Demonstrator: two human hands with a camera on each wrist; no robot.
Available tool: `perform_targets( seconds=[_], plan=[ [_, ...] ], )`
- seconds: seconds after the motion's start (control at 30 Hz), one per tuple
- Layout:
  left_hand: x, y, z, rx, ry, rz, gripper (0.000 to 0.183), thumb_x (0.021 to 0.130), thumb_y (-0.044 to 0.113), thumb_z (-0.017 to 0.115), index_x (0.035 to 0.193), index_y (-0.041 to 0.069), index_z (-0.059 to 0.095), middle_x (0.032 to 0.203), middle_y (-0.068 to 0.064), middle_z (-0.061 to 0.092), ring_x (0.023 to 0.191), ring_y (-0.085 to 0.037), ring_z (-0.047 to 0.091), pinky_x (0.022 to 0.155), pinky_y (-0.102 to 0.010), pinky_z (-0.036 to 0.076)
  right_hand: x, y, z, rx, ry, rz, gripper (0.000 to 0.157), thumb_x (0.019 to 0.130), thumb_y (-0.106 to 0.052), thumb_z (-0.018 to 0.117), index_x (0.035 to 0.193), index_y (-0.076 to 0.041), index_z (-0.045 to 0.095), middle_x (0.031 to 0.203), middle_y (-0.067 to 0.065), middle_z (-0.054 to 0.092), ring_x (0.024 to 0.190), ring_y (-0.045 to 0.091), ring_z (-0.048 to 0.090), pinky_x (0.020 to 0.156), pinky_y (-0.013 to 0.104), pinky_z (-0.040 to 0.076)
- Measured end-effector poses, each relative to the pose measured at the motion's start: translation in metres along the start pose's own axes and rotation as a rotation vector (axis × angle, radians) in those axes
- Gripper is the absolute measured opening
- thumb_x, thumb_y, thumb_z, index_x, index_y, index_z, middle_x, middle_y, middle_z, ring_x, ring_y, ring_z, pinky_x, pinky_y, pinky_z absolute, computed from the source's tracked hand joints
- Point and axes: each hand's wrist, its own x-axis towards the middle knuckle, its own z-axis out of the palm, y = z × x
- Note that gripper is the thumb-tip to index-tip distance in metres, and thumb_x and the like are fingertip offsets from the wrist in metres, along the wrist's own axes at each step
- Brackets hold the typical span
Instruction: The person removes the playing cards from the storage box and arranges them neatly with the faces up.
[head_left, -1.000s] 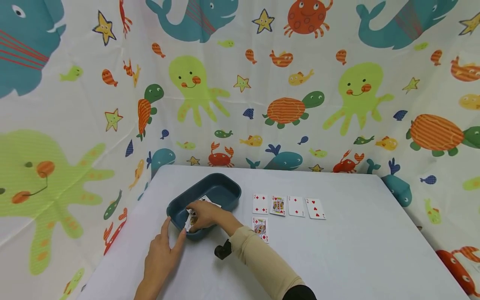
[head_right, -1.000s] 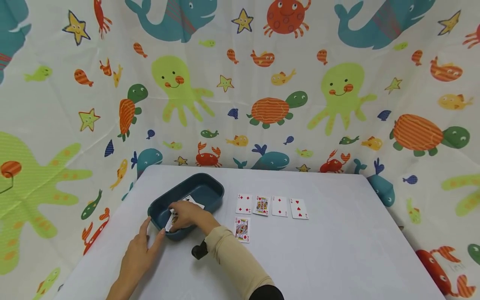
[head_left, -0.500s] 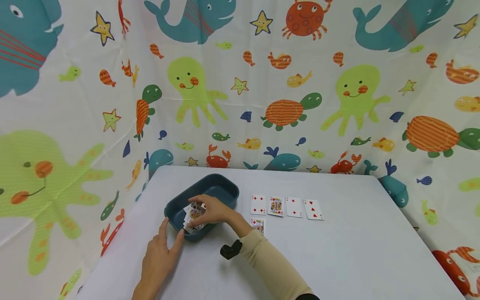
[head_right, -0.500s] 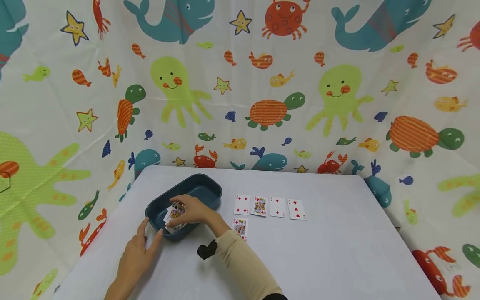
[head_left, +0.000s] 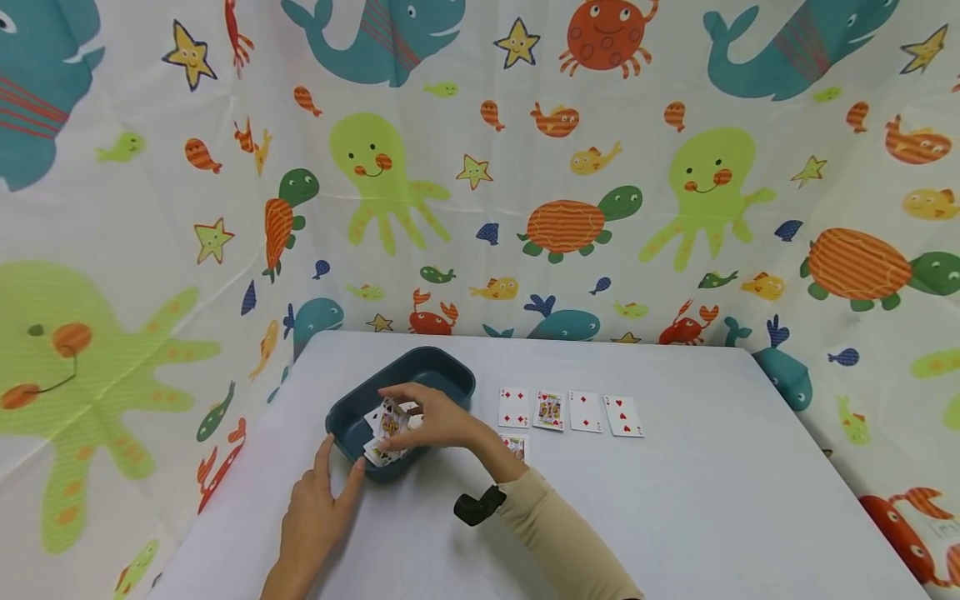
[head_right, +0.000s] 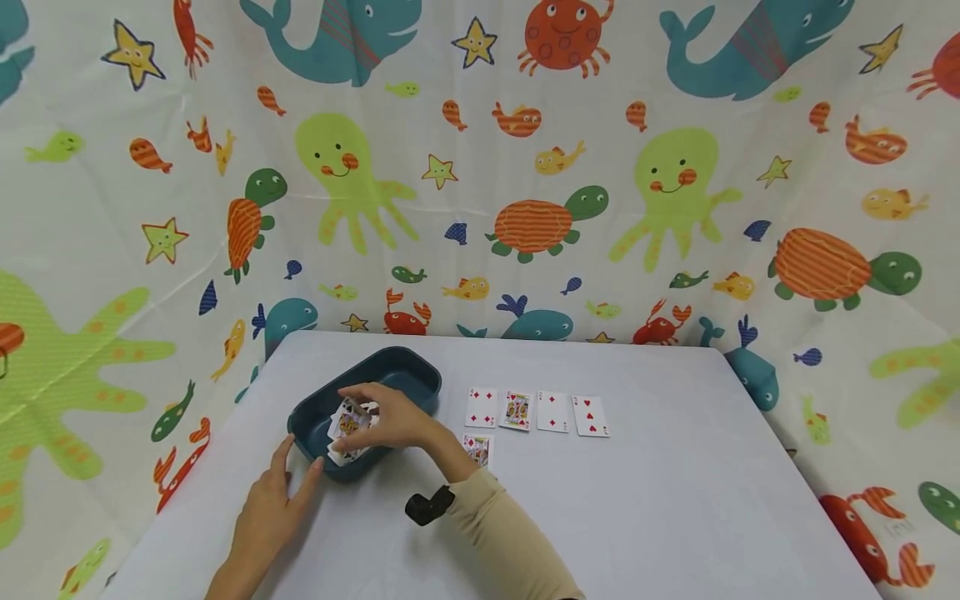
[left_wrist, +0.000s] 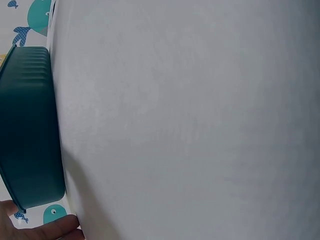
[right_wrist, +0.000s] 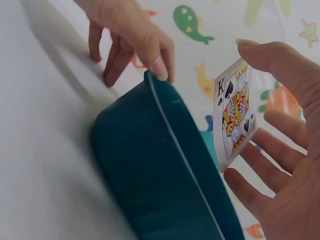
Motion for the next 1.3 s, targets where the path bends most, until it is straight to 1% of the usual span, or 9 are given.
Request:
perform_targets(
  seconds=[0.17,0.27,0.43,0.6,0.67,0.87,0.97,1.13,1.3],
  plan=[
    [-0.001,0.0,0.001,-0.004,0.019,0.01,0.084,0.101,0.063,0.047,0.159,0.006,0.025,0.118,-0.04,0.058,0.108,-0.054,0.059,0.077,-0.067,0.05,-0.015,-0.006,-0.005,0.037,0.001,-0.006,0.075,0.083,-0.022,0.086,0.15,-0.016,0.052,0.147,0.002,0.055,0.132,0.008,0.051,0.107,0.032,0.046],
    [0.0,0.0,0.0,0.002,0.015,0.005,0.085,0.101,0.063,0.046,0.16,0.006,0.025,0.118,-0.04,0.058,0.107,-0.053,0.06,0.077,-0.066,0.051,-0.026,-0.006,-0.007,0.069,0.005,0.001,0.075,0.083,-0.021,0.086,0.15,-0.015,0.051,0.148,0.004,0.054,0.132,0.008,0.051,0.109,0.037,0.045],
    [0.0,-0.001,-0.001,0.008,0.012,-0.003,0.085,0.101,0.064,0.046,0.16,0.006,0.024,0.117,-0.039,0.058,0.107,-0.052,0.059,0.078,-0.065,0.051,-0.045,-0.004,-0.012,0.104,0.014,0.036,0.077,0.083,-0.023,0.086,0.151,-0.014,0.049,0.15,0.001,0.052,0.133,0.009,0.05,0.111,0.044,0.043],
    [0.0,0.0,-0.001,0.007,0.012,-0.005,0.086,0.101,0.064,0.047,0.16,0.006,0.024,0.116,-0.038,0.059,0.105,-0.051,0.06,0.077,-0.064,0.051,-0.063,0.003,-0.019,0.113,0.025,0.065,0.076,0.084,-0.024,0.085,0.151,-0.017,0.05,0.153,-0.001,0.051,0.134,0.011,0.05,0.112,0.046,0.042],
    [0.0,0.001,-0.001,0.005,0.002,-0.01,0.086,0.101,0.064,0.047,0.16,0.006,0.024,0.118,-0.038,0.058,0.106,-0.05,0.06,0.078,-0.064,0.051,-0.072,0.006,-0.023,0.1,0.023,0.073,0.076,0.084,-0.024,0.085,0.151,-0.015,0.049,0.153,-0.001,0.05,0.135,0.013,0.05,0.112,0.044,0.042],
    [-0.001,0.002,0.0,0.009,-0.007,-0.015,0.086,0.101,0.064,0.047,0.161,0.007,0.023,0.118,-0.038,0.059,0.106,-0.05,0.06,0.078,-0.064,0.051,-0.102,0.016,-0.036,0.055,0.025,0.096,0.076,0.085,-0.027,0.084,0.151,-0.014,0.048,0.153,0.006,0.05,0.136,0.019,0.051,0.11,0.046,0.043],
    [-0.001,0.002,0.001,0.01,-0.001,-0.011,0.086,0.101,0.064,0.047,0.161,0.008,0.023,0.116,-0.037,0.059,0.105,-0.049,0.06,0.076,-0.063,0.051,-0.117,0.022,-0.043,0.034,0.047,0.099,0.076,0.084,-0.028,0.086,0.15,-0.015,0.05,0.152,0.004,0.051,0.135,0.021,0.052,0.109,0.045,0.045],
    [-0.001,0.002,0.001,0.012,-0.002,-0.006,0.085,0.101,0.063,0.047,0.16,0.007,0.023,0.117,-0.038,0.059,0.106,-0.051,0.06,0.076,-0.064,0.051,-0.144,0.035,-0.055,-0.035,0.082,0.107,0.076,0.083,-0.032,0.087,0.148,-0.018,0.051,0.151,0.006,0.053,0.133,0.023,0.053,0.107,0.047,0.046],
    [-0.001,0.001,0.001,0.016,0.001,-0.01,0.085,0.101,0.065,0.045,0.16,0.007,0.023,0.118,-0.039,0.058,0.107,-0.052,0.059,0.077,-0.065,0.051,-0.169,0.045,-0.067,-0.131,0.103,0.147,0.078,0.082,-0.038,0.087,0.148,-0.013,0.052,0.149,0.008,0.054,0.132,0.025,0.055,0.106,0.049,0.046]
  ],
)
